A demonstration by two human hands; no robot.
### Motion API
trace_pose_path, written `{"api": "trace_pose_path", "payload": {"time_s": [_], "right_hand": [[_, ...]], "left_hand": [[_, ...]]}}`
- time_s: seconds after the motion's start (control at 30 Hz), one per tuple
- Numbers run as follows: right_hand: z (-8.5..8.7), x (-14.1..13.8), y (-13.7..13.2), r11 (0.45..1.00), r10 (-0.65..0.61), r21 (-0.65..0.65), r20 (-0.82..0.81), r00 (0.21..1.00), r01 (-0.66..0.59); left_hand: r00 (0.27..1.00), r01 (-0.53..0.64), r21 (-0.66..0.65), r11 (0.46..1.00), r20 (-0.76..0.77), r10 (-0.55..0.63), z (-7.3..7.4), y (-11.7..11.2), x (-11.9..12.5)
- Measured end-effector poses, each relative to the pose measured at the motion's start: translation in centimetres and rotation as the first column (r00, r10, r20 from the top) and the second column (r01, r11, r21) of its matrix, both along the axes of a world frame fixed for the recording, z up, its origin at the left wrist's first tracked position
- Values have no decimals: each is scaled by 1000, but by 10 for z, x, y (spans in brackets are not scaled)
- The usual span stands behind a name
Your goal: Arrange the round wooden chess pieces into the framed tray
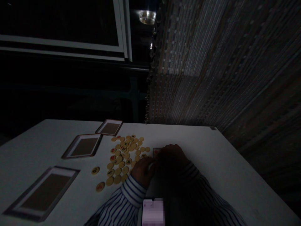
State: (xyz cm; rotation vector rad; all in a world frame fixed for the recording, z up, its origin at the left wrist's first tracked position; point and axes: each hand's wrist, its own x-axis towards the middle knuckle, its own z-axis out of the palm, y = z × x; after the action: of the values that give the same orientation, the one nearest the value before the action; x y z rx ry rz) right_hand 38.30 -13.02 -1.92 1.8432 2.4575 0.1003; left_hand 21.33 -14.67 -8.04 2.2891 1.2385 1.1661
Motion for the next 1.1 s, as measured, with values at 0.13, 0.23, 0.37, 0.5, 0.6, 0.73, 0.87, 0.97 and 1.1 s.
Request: {"api": "trace_pose_path", "payload": {"time_s": [0.13, 0.23, 0.37, 0.5, 0.6, 0.73, 0.87, 0.97, 1.1], "right_hand": [[1, -2, -1, 1000, -14, 0, 18, 1000, 14], [2, -3, -2, 1000, -11, 0, 22, 1000, 11], [3, -2, -2, 999, -12, -33, 20, 1000, 13], [2, -1, 0, 1000, -1, -31, 15, 1000, 1], [2, 0, -1, 1000, 3, -16, 6, 1000, -3], [4, 0, -2, 1000, -3, -2, -7, 1000, 3], [4, -1, -3, 1000, -5, -4, -2, 1000, 5], [3, -1, -2, 1000, 7, -7, 9, 1000, -7], [0, -1, -2, 1000, 11, -13, 9, 1000, -11]], "left_hand": [[1000, -6, 8, 1000, -9, 6, -1, 0, 0], [1000, -14, 17, 1000, -1, 14, 2, 0, 0], [1000, -4, 19, 1000, 9, 4, 3, -1, 1], [1000, -15, 15, 1000, 1, 15, 0, 0, 0], [1000, 2, 16, 1000, 7, -2, 0, 0, 0], [1000, 12, 16, 1000, -3, -12, 2, 0, 0], [1000, -13, 24, 1000, 0, 13, -2, 0, 0], [1000, -27, 26, 999, -4, 27, -5, 0, 0], [1000, 4, 36, 999, -6, -4, -4, 1, -1]]}}
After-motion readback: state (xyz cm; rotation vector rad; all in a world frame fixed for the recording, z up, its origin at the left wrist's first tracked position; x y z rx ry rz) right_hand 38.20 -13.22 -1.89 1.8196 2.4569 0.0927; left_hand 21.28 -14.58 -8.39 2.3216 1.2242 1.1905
